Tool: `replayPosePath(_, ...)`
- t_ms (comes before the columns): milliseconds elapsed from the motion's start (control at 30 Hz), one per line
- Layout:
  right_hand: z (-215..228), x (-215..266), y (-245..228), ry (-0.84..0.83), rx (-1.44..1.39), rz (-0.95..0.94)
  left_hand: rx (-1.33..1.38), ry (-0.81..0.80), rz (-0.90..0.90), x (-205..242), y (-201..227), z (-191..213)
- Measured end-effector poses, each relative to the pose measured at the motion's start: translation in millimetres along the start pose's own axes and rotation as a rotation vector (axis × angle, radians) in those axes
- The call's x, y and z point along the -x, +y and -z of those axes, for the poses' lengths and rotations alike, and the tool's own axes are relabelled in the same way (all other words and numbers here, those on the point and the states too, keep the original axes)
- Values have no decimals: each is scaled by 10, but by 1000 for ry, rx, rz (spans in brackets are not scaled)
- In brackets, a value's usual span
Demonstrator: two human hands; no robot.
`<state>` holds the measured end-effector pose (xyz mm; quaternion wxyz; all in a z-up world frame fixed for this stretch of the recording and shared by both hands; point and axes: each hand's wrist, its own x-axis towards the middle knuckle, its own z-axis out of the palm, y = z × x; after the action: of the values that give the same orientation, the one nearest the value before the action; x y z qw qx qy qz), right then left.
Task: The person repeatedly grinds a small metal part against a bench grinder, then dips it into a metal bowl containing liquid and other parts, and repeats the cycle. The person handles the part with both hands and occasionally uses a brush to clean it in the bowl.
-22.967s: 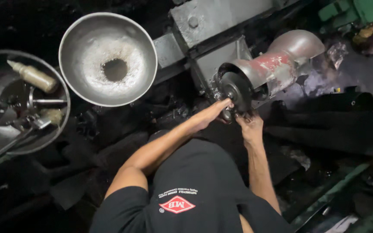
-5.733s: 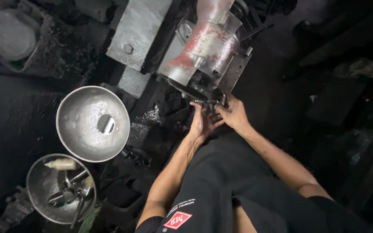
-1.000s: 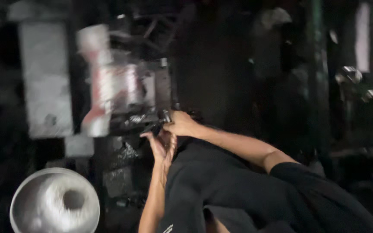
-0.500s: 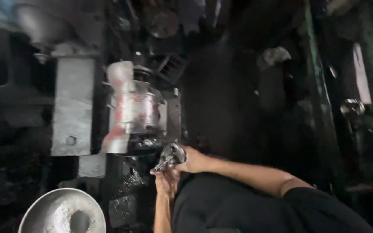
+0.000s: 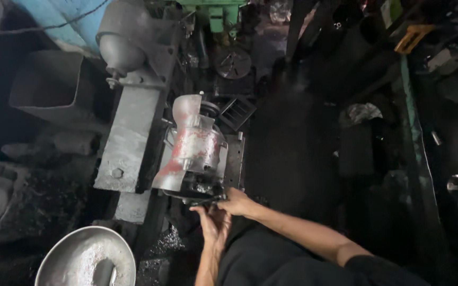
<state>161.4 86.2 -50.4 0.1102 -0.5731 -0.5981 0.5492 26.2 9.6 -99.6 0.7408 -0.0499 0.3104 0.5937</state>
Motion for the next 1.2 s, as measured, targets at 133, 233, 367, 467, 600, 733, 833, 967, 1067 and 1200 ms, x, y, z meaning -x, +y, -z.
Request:
replayPosePath(133, 222, 205, 180, 97, -55, 2, 86, -382, 107, -17, -250, -8)
replayPosePath(233, 447, 472, 189, 0, 24, -166, -123, 51, 108, 2, -433, -75)
replayPosePath(367, 766, 998, 120, 144, -234, 697, -82, -62, 207, 143, -502, -234)
replayPosePath(467, 819, 1039, 74, 20, -423, 516, -331, -96, 197, 248, -399, -368)
replayPosePath(600, 542, 763, 54, -61, -411, 385, -184, -425, -59, 410, -269, -477)
replayPosePath(733, 199, 388, -63, 9, -337, 295, 30, -192, -72, 424, -38, -513)
replayPosePath(833, 83, 134, -174, -60, -281, 175, 137, -101, -115, 371, 84, -527)
replayPosePath(967, 136, 52, -74, -62, -237, 120, 119, -169, -154, 307, -11, -531)
replayPosePath(1067, 234, 49, 58, -58, -294, 193, 175, -151, -83, 204, -113, -536)
replayPosePath(1200, 420, 195, 188, 15, -300, 165, 233, -245, 39, 79, -364, -504)
